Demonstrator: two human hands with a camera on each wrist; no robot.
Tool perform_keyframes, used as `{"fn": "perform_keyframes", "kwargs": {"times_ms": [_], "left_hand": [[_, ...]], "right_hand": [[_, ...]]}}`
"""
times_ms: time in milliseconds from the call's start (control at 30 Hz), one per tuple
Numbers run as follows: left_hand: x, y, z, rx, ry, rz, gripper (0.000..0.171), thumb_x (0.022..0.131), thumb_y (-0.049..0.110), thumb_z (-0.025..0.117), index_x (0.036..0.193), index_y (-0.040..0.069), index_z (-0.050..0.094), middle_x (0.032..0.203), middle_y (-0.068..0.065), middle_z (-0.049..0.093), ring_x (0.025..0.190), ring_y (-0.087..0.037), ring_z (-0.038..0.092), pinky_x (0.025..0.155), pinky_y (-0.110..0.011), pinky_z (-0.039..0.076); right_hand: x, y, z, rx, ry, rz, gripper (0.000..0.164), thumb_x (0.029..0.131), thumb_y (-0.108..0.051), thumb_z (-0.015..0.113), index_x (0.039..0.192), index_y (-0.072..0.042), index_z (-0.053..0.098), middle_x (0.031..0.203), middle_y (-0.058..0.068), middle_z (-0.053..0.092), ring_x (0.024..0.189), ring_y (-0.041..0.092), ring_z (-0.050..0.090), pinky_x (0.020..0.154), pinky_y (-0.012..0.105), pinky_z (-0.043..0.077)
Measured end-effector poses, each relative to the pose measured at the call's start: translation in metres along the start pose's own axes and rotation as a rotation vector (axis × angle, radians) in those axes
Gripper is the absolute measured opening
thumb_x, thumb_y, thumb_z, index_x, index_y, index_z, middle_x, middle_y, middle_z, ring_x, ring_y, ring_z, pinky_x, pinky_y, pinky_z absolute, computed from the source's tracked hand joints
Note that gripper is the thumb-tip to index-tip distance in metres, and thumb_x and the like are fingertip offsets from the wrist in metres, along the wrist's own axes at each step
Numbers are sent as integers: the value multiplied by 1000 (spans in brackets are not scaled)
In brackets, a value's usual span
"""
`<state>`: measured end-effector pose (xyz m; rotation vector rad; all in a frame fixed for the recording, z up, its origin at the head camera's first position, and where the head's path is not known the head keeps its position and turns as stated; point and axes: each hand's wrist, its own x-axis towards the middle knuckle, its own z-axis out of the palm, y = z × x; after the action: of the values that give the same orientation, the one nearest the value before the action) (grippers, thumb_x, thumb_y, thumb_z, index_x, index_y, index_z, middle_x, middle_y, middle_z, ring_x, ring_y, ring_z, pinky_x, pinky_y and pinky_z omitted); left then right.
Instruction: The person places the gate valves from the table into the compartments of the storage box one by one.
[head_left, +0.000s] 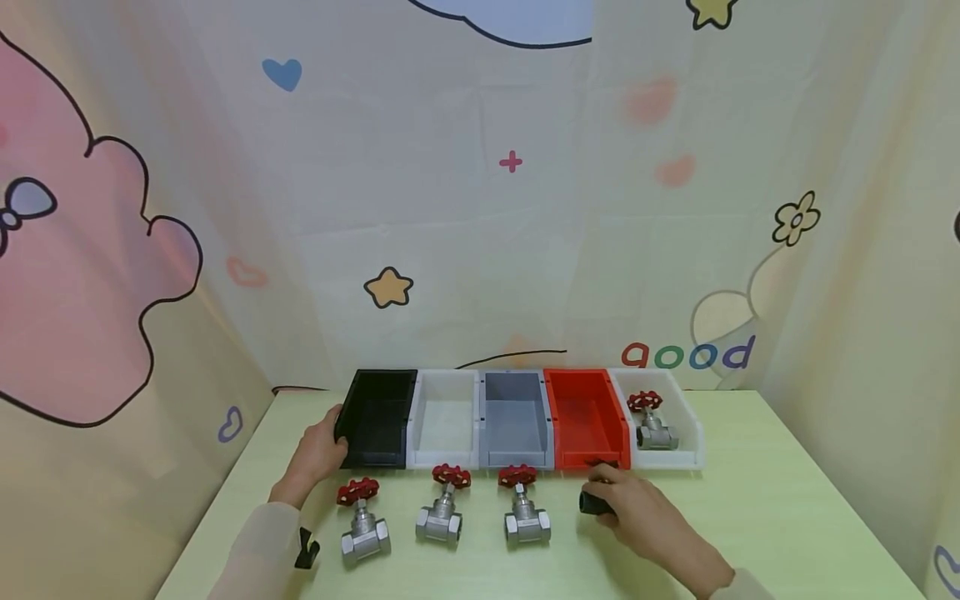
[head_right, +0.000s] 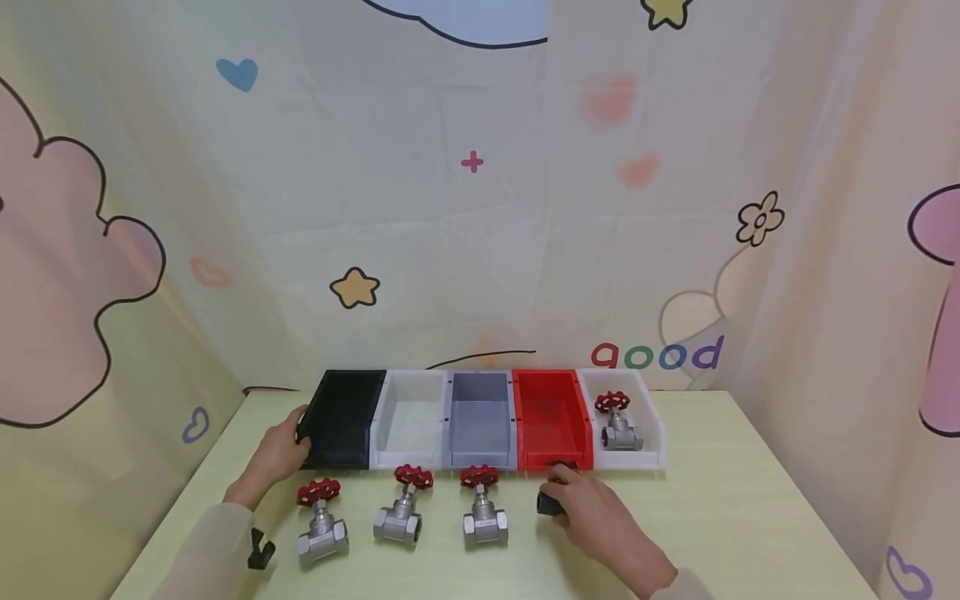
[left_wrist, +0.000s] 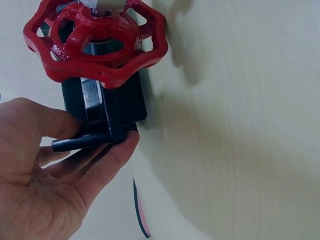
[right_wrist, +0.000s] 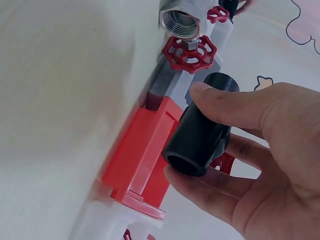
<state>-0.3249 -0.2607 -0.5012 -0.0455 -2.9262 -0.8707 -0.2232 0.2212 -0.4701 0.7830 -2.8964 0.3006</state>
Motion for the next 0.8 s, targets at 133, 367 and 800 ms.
{"fn": "perform_keyframes", "kwargs": {"times_ms": [133, 367, 800], "left_hand": [[0, -1, 0, 1, 5, 5, 62, 92, 6, 51, 148, -8, 29, 126, -37, 58, 80, -30, 59, 64, -37, 48], [-1, -1, -1, 4, 4, 2, 62, 92, 6, 51, 148, -8, 29, 126, -37, 58, 81, -30, 59, 65, -38, 49], [0, -1, -1, 5, -4, -2, 63, 92, 7, 51, 149, -8, 29, 128, -37, 56, 85, -32, 59, 72, -44, 51]], "right_hand": [[2, 0, -5, 17, 0, 5, 36, 73, -8, 83, 108, -11, 74, 113, 2, 65, 94, 23, 64, 86, 45, 56], [3, -1, -8, 14, 43, -18, 39, 73, -6, 84, 110, -14, 74, 118, 3, 67, 97, 24, 67, 86, 44, 56], [10, 3, -16, -28, 114, -57, 39, 74, -6, 83, 112, -10, 74, 124, 9, 68, 99, 31, 70, 86, 44, 56]]}}
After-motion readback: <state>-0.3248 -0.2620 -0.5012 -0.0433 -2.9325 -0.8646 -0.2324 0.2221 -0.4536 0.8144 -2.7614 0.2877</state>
